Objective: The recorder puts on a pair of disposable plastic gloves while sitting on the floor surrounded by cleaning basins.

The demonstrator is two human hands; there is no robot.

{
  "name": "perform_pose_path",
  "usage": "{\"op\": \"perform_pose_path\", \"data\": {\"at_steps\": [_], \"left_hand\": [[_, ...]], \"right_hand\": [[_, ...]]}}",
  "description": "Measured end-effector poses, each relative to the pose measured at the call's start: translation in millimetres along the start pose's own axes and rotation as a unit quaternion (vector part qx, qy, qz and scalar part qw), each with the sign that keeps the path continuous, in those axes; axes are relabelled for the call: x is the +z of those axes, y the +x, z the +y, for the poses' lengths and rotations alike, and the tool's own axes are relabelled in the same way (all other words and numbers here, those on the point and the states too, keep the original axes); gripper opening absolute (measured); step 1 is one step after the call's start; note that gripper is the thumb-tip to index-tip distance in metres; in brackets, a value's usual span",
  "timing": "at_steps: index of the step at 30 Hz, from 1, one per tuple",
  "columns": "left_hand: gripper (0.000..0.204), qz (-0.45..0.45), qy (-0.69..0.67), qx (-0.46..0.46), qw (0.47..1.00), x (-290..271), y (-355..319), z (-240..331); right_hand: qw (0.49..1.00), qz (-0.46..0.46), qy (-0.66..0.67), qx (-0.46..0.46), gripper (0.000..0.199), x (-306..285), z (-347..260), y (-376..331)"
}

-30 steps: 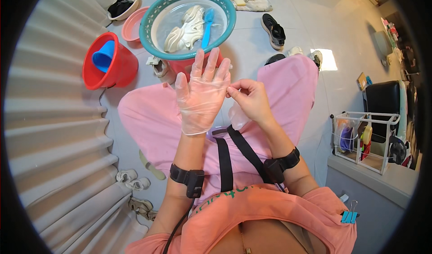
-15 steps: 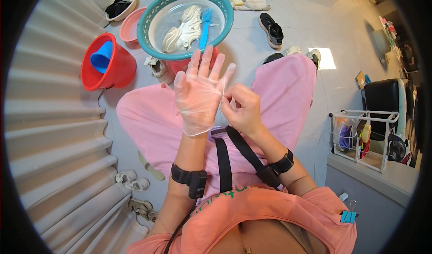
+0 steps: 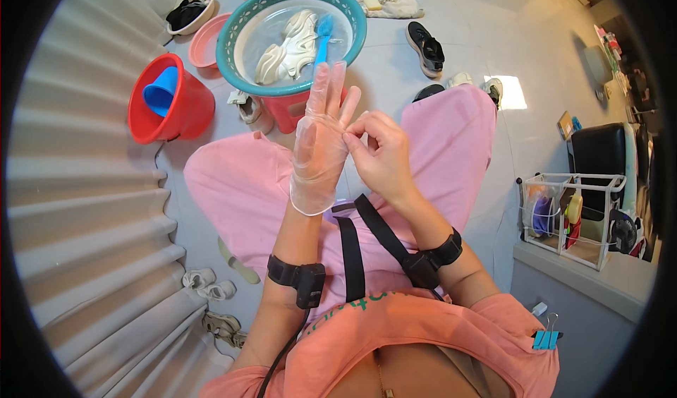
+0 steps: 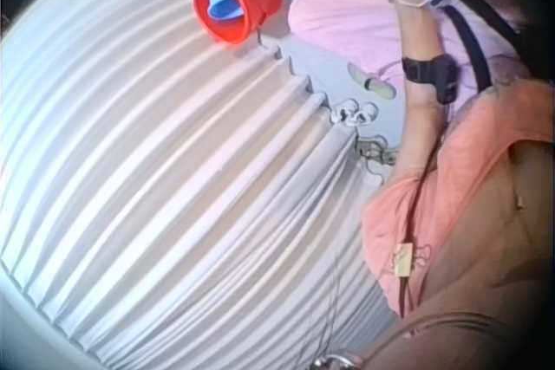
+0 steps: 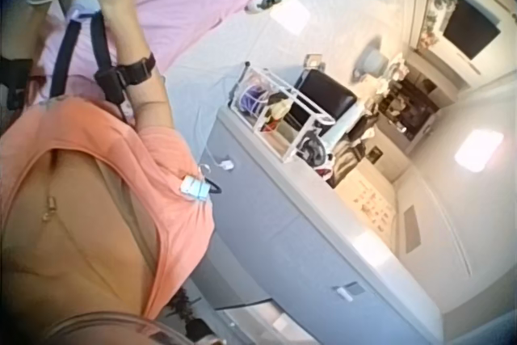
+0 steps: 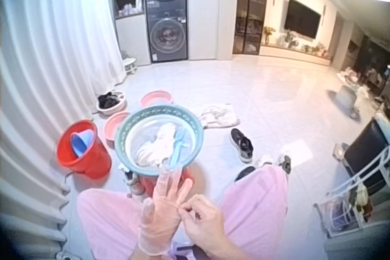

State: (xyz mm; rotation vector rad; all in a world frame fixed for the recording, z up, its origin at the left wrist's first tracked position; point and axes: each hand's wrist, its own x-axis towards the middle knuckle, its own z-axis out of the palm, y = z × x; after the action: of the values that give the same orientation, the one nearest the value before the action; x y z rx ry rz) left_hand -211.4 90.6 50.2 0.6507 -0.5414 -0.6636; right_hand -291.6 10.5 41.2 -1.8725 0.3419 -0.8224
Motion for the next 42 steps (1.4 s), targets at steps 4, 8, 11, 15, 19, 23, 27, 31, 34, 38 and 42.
{"op": "perform_pose_path", "data": {"at_steps": [4, 8, 11, 15, 19, 23, 27, 31, 34, 38, 42], "left_hand": [[0.081, 0.014, -0.13, -0.056, 0.99, 0, -8, 4], [0.075, 0.053, -0.157, -0.028, 0.986, -2, -9, 5], [0.074, 0.09, -0.215, -0.009, 0.972, -2, -7, 3], [0.073, 0.085, -0.263, -0.009, 0.961, -2, -7, 0], [0.074, 0.084, -0.259, -0.022, 0.962, -3, -6, 2], [0.08, 0.091, -0.234, -0.008, 0.968, -6, 5, 7], [0.086, 0.048, -0.215, -0.005, 0.975, -9, 11, 15], [0.091, 0.073, -0.192, -0.062, 0.977, -9, 6, 13], [0.093, 0.089, -0.17, -0.05, 0.98, -11, 6, 1], [0.093, 0.136, -0.136, -0.023, 0.981, -16, 7, -6], [0.094, 0.18, -0.089, -0.025, 0.979, -20, 8, -10]], "right_hand": [[0.997, 0.032, 0.058, -0.028, 0.007, 12, -5, -18], [0.998, 0.004, 0.054, 0.029, 0.004, 5, 5, -18], [0.986, 0.014, 0.089, 0.143, 0.005, -2, 13, -18], [0.967, -0.015, 0.141, 0.211, 0.007, -1, 22, -20], [0.996, -0.031, 0.024, 0.084, 0.007, -2, 21, -22], [0.987, -0.108, -0.075, -0.095, 0.008, 9, 3, -43], [0.989, -0.12, -0.055, -0.064, 0.008, 9, 0, -41], [0.996, -0.06, -0.07, -0.005, 0.017, -15, 1, -15], [0.99, -0.116, -0.045, -0.067, 0.031, -13, -14, -15], [0.987, -0.128, -0.092, -0.044, 0.042, -7, -23, -17], [0.986, -0.148, -0.069, -0.041, 0.047, -5, -14, -12]]}}
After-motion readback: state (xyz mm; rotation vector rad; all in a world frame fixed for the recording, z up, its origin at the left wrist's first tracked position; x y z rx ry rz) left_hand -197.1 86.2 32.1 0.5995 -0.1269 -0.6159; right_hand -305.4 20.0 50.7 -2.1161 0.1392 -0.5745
